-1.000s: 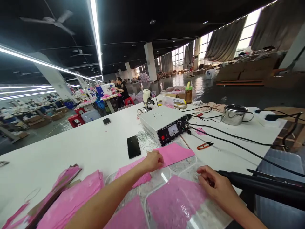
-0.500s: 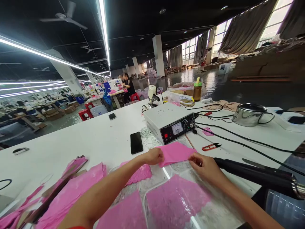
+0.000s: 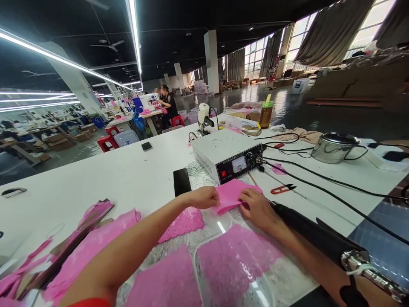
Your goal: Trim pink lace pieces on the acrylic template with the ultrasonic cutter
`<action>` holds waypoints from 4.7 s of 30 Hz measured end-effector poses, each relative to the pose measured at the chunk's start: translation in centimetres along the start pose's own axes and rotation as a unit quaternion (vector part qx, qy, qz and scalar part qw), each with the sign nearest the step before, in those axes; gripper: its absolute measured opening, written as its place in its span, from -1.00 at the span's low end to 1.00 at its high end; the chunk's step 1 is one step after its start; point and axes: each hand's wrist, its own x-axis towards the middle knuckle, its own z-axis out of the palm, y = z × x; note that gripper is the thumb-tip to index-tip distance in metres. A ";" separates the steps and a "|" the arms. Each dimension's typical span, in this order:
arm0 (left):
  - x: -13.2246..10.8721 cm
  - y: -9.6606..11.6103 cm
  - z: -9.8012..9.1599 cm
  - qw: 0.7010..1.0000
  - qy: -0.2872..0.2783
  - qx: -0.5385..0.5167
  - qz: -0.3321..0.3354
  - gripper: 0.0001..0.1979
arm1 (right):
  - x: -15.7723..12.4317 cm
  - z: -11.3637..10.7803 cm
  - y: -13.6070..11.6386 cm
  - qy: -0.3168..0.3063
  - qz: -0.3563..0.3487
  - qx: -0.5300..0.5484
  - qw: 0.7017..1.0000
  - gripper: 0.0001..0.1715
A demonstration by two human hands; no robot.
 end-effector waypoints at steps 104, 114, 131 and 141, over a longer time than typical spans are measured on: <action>-17.4 1.3 14.4 0.638 0.245 -0.714 -0.153 -0.41 | 0.8 1.5 -18.1 -0.094 -0.326 0.167 0.926 -0.71; -22.8 0.3 16.8 0.627 0.295 -0.689 -0.214 -0.54 | 0.9 2.2 -16.4 -0.231 -0.126 0.237 0.935 -0.81; -24.6 2.3 16.9 0.906 0.253 -0.254 -0.224 -0.64 | 1.5 2.7 -15.8 -0.396 0.010 0.064 0.916 -0.81; -25.9 2.3 16.7 0.924 0.214 -0.184 -0.256 -0.85 | 3.2 4.9 -17.8 -0.417 -0.026 0.014 0.908 -0.82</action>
